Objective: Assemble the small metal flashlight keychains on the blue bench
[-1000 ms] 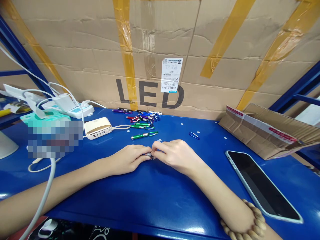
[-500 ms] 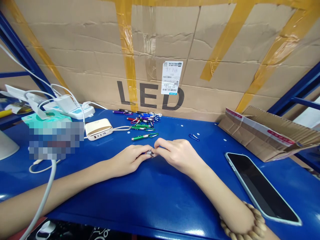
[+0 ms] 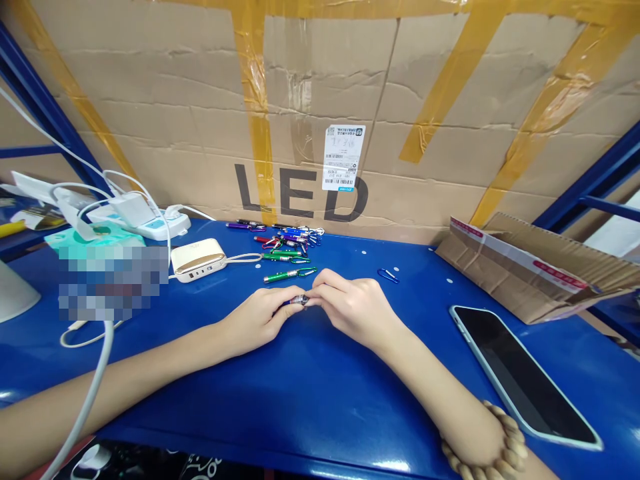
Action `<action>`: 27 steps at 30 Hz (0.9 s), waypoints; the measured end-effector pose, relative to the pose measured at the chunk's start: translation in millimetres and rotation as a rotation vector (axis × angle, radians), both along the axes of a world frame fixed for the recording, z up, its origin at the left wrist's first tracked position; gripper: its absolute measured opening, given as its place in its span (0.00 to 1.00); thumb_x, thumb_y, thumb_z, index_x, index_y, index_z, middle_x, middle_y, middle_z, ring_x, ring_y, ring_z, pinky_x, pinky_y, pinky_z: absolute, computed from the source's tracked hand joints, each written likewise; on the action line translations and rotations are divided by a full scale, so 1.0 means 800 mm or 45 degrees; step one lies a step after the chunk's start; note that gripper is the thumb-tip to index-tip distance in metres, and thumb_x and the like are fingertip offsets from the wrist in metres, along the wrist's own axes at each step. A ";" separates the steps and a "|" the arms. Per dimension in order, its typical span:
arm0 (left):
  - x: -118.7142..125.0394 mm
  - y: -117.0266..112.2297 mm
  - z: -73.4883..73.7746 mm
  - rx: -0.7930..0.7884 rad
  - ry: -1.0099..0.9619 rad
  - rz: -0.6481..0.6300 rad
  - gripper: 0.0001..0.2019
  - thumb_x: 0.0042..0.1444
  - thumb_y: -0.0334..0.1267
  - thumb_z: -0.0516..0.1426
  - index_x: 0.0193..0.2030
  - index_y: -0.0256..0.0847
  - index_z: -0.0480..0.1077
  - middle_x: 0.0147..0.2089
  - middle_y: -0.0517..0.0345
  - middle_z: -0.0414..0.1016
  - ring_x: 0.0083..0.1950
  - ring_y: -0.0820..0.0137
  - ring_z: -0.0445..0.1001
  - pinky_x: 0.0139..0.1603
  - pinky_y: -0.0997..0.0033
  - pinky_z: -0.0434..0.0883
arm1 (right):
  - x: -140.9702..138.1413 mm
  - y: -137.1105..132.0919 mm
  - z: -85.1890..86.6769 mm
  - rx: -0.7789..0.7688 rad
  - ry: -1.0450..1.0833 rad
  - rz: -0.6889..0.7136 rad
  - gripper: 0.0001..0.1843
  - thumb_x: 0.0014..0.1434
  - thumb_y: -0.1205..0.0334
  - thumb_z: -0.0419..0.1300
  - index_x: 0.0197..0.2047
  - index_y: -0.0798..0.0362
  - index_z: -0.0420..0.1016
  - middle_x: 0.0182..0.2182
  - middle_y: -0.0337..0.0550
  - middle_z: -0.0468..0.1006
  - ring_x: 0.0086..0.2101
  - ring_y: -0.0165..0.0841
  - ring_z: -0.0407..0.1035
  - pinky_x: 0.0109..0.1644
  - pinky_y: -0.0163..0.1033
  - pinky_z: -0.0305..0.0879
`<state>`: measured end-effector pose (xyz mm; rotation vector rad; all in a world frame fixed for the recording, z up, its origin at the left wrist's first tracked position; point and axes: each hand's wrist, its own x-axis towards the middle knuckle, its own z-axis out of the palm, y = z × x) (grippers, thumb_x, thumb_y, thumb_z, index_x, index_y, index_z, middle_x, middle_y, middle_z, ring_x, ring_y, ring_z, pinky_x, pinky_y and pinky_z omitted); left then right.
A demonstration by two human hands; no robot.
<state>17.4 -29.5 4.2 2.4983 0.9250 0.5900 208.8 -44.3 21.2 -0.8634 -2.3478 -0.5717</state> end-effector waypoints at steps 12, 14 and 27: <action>0.003 0.005 -0.011 -0.059 -0.120 0.077 0.09 0.62 0.36 0.46 0.45 0.40 0.63 0.41 0.55 0.73 0.43 0.67 0.72 0.43 0.68 0.68 | 0.001 0.005 -0.008 -0.194 0.071 -0.126 0.10 0.61 0.61 0.52 0.36 0.51 0.75 0.34 0.35 0.77 0.28 0.23 0.72 0.24 0.27 0.58; 0.004 0.005 -0.011 -0.083 -0.146 0.086 0.09 0.62 0.37 0.47 0.46 0.40 0.63 0.42 0.55 0.73 0.43 0.67 0.73 0.44 0.67 0.68 | 0.002 0.005 -0.007 -0.202 0.074 -0.117 0.11 0.61 0.60 0.52 0.36 0.51 0.75 0.34 0.35 0.77 0.28 0.23 0.72 0.24 0.27 0.58; 0.005 0.003 -0.010 0.045 -0.168 0.034 0.11 0.63 0.34 0.43 0.44 0.40 0.65 0.45 0.54 0.72 0.48 0.67 0.68 0.51 0.64 0.65 | 0.000 0.007 -0.011 -0.427 0.303 -0.060 0.10 0.59 0.60 0.55 0.31 0.52 0.76 0.30 0.40 0.77 0.29 0.27 0.71 0.29 0.28 0.60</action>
